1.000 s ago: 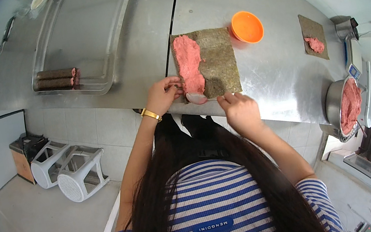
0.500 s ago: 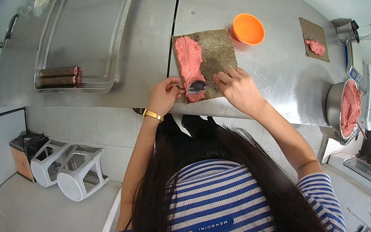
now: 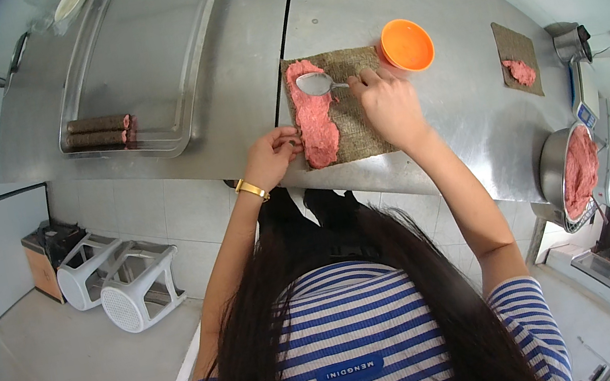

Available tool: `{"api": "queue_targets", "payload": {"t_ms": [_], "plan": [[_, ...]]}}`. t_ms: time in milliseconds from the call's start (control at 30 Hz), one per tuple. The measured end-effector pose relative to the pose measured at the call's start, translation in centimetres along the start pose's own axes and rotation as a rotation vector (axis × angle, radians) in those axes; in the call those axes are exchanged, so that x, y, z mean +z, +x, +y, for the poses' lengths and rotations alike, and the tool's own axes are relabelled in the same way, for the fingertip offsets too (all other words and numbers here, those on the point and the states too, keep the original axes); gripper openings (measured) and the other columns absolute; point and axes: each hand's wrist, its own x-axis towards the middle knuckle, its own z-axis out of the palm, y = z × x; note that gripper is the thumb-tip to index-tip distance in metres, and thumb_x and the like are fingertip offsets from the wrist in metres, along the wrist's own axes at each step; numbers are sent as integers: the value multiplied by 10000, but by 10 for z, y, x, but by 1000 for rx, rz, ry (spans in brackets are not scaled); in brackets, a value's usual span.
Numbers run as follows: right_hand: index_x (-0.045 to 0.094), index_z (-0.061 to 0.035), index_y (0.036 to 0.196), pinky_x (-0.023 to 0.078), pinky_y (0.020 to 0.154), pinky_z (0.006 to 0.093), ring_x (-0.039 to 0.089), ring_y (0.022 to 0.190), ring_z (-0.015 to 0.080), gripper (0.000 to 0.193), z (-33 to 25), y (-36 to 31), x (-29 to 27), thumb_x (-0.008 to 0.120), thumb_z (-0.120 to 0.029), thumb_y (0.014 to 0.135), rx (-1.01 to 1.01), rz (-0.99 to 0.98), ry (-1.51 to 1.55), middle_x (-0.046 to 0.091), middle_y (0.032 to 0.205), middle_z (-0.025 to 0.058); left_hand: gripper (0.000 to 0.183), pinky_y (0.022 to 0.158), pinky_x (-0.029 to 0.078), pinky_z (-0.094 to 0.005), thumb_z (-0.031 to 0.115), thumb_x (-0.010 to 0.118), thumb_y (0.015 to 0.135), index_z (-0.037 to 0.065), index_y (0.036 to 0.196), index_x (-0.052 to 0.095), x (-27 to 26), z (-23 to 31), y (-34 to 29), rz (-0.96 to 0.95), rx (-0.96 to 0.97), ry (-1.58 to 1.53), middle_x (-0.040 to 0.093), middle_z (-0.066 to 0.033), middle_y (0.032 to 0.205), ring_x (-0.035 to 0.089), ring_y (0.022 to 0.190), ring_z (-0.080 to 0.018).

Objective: The person spreads a pink paste onto a sheet of nori using a spoon, then rolls the nori into a cylindrical shape. The completed roll is placed into a metal tray.

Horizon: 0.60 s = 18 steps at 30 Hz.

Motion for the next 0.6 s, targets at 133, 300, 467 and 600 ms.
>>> {"api": "queue_targets", "payload": {"t_ms": [133,300,467,600], "plan": [[641,-63,909,531,601,375,656,766,261,170,-4,-2,-2,567,-64,756,-4,-161,74,613,853,83,373,838,528,-275,-40,434,921,-6,1291,462,3,0,1,81,56,-64,611,-122,1160,641,984,-175],[645,-74,912,532,583,379,658,748,254,178,-16,-24,-6,562,-68,755,0,-267,115,613,839,82,422,820,530,-274,-24,437,925,30,1343,419,7,2,-1,95,67,-140,590,-109,1209,645,969,-177],[614,-42,791,536,561,374,661,708,264,93,-23,-47,-10,534,-83,768,-49,-247,136,612,811,109,434,785,537,-266,-20,433,925,50,1352,412,8,3,-4,90,22,-128,577,-103,1231,655,930,-169],[610,-42,782,535,557,369,652,694,259,85,-30,-57,-10,542,-88,759,-82,-217,119,600,786,97,440,771,536,-256,-23,440,915,50,1348,413,7,3,-3,81,35,-111,579,-95,1229,653,918,-160]]}}
